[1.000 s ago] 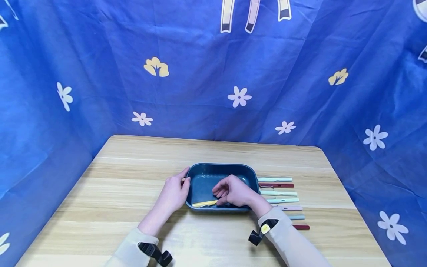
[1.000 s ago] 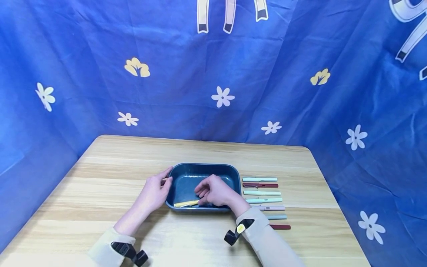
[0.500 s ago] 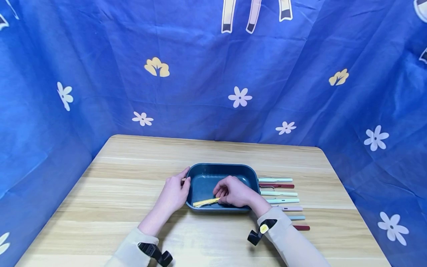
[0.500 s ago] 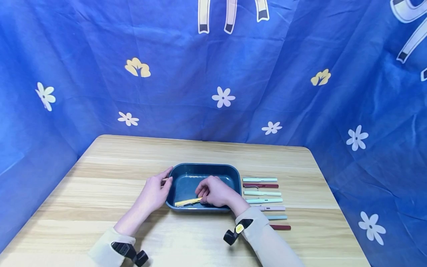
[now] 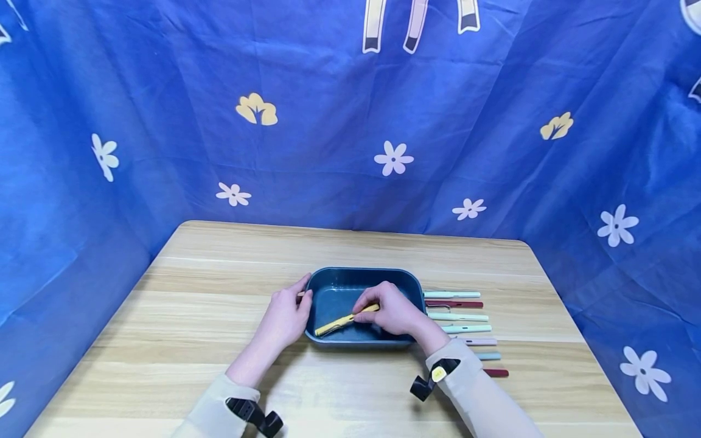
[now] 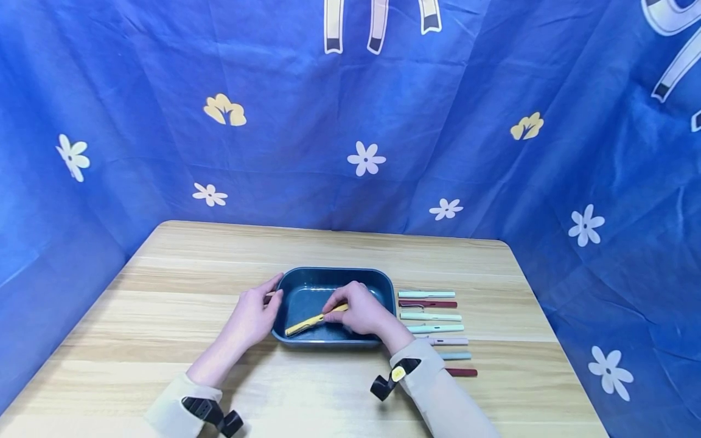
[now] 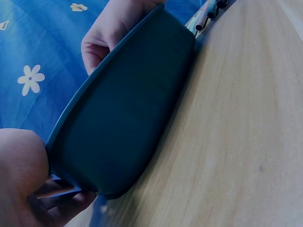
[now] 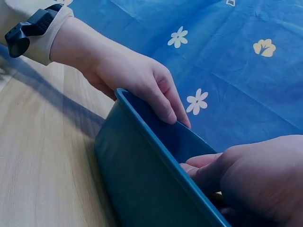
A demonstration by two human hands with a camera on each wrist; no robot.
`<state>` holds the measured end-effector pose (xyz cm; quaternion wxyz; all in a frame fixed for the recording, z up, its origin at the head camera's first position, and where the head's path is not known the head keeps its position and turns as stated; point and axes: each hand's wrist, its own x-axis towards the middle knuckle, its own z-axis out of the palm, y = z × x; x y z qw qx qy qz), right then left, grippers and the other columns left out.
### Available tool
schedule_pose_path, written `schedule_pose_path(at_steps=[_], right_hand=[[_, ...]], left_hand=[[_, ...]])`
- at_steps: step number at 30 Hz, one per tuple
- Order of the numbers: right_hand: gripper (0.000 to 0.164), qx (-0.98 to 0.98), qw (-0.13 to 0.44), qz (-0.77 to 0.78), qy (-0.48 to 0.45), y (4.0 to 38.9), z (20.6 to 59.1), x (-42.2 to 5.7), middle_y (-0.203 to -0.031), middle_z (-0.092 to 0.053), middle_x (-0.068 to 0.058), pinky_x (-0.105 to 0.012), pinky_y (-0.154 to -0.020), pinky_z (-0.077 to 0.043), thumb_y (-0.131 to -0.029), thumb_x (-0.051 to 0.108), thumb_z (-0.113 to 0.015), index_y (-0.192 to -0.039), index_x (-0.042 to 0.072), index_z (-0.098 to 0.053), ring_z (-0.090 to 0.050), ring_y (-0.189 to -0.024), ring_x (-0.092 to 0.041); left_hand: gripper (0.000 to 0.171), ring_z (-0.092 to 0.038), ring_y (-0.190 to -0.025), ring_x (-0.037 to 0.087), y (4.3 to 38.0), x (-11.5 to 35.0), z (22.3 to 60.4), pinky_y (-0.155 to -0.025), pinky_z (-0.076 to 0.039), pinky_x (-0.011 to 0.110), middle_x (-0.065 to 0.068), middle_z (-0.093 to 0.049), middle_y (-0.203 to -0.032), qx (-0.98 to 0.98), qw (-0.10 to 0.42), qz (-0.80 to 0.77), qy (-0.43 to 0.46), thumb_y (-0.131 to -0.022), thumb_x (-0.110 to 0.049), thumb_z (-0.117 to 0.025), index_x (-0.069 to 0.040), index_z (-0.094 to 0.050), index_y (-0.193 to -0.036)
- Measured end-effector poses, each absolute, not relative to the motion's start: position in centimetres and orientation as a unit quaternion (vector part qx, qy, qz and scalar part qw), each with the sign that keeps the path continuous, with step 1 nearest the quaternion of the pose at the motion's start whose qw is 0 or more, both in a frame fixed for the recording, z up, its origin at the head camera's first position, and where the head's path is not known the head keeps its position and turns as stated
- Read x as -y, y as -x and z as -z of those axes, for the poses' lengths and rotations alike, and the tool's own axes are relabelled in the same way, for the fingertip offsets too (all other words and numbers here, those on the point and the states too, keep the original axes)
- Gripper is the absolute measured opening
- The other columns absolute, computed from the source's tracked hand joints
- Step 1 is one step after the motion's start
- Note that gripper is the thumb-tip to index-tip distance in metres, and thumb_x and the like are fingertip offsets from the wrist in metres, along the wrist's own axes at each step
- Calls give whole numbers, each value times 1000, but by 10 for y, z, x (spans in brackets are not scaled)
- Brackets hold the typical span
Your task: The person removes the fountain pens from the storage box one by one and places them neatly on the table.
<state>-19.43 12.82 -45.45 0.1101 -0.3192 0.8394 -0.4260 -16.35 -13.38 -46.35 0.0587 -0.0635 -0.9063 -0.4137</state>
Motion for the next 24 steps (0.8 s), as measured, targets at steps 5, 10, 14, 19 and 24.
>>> schedule_pose_path(at_steps=[5,10,14,19,24], right_hand=[[11,-830,108,445,318,194,453,-130,-97,-77,11,-28,-81,-59,-88,5,-87,-96,12,-85,-69,-94,-9],[13,-831,103,452,308,191,450,-134,-99,-77,10,-27,-76,-59,-90,3,-85,-98,12,-84,-68,-92,-11],[10,-838,94,457,285,189,449,-137,-97,-77,9,-26,-67,-55,-92,7,-84,-99,14,-85,-65,-81,-11],[9,-837,86,469,268,188,449,-141,-95,-77,7,-25,-63,-55,-92,8,-84,-98,14,-85,-64,-76,-12],[8,-829,77,485,266,187,449,-146,-95,-78,5,-25,-62,-56,-92,9,-84,-98,14,-85,-66,-75,-12]], left_hand=[[48,-68,-119,38,163,134,463,-103,-54,54,30,-63,-137,906,53,416,64,-109,-15,-56,4,-52,-153],[48,-68,-120,38,163,134,463,-103,-54,54,30,-62,-138,906,51,415,62,-109,-15,-56,4,-52,-153],[48,-68,-120,39,163,134,463,-103,-54,54,31,-62,-138,906,53,415,65,-108,-14,-56,5,-52,-153],[48,-67,-120,40,163,134,464,-104,-52,55,31,-63,-137,907,58,411,67,-108,-13,-56,5,-52,-152],[47,-68,-121,39,163,134,464,-105,-52,55,31,-64,-136,906,57,415,66,-108,-13,-56,5,-52,-152]])
